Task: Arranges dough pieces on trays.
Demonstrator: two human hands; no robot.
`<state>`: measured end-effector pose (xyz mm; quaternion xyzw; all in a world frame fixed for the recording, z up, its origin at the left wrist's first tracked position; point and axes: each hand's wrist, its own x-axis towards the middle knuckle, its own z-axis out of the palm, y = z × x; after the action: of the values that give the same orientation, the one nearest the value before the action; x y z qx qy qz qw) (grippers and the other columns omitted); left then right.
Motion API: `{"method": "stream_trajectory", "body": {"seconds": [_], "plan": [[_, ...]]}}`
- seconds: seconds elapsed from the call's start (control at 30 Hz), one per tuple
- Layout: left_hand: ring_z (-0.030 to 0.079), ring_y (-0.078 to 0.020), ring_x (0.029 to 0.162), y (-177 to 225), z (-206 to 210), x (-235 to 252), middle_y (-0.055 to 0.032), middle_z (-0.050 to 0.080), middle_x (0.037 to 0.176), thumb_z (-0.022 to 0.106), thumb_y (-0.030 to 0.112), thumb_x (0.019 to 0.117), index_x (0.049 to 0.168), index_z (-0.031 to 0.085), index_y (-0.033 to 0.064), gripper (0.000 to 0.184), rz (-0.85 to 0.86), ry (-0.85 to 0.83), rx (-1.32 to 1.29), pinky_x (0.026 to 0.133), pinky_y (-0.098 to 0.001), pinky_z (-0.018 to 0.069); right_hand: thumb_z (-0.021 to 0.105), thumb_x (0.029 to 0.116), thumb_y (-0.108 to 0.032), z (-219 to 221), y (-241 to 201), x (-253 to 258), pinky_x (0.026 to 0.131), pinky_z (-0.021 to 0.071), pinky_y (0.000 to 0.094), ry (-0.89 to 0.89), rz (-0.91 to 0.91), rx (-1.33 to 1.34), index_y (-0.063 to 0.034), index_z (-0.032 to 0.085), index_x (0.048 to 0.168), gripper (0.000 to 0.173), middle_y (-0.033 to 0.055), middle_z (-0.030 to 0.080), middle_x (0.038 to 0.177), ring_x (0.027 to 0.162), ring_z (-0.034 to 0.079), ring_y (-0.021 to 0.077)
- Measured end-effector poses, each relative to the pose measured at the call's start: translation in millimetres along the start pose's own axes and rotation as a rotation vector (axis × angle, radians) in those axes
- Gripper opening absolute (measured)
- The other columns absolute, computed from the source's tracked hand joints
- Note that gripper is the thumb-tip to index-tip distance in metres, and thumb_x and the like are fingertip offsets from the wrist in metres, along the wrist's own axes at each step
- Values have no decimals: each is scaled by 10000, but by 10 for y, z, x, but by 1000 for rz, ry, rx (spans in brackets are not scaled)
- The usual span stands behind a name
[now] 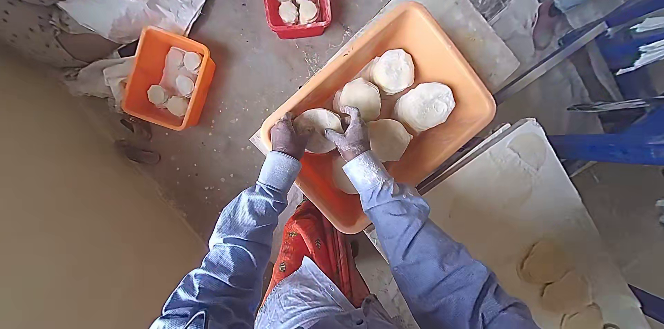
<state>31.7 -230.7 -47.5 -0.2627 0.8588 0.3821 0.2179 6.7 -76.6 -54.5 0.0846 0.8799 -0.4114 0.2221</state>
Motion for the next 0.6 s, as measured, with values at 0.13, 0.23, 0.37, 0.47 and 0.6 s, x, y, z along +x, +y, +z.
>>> {"method": "stream_trajectory", "body": {"seconds": [0.13,0.23,0.37,0.47,0.6], "plan": [[611,-473,1180,-12,-36,-102,-303,635,1247,769,288,912,1375,535,-56,622,11,66,85,1039,-627,453,845,812,-201,-121,-41,-174,1046,500,533,64,-99,-85,14,457,1478,801,248,617,1347,1226,622,386],[543,-551,1253,16,-54,-317,-371,567,1327,683,359,976,1392,503,-91,639,125,74,235,1058,-701,392,827,816,-150,-411,164,-725,965,566,437,224,-351,17,64,566,1370,649,238,647,1304,1121,678,325],[621,-388,1178,-158,60,-607,-293,600,1318,595,404,983,1368,538,-45,594,354,174,138,1020,-520,480,757,848,-61,-859,812,-1898,849,604,385,320,-447,140,54,673,1211,390,182,702,1128,1005,694,257],[685,-350,1058,-71,381,-1365,-286,644,1243,592,292,1015,1311,579,-65,464,507,77,10,938,-508,554,690,901,-71,-1457,1627,-2805,851,609,396,413,-219,-10,68,673,1181,313,197,712,1128,997,713,252],[715,-282,957,188,1344,-2533,-240,693,1120,607,125,1008,1218,629,-88,300,499,-285,-136,874,-462,593,694,920,-59,-2485,2759,-3393,942,579,464,439,122,-200,72,631,1296,403,245,691,1216,1072,707,341]]}}
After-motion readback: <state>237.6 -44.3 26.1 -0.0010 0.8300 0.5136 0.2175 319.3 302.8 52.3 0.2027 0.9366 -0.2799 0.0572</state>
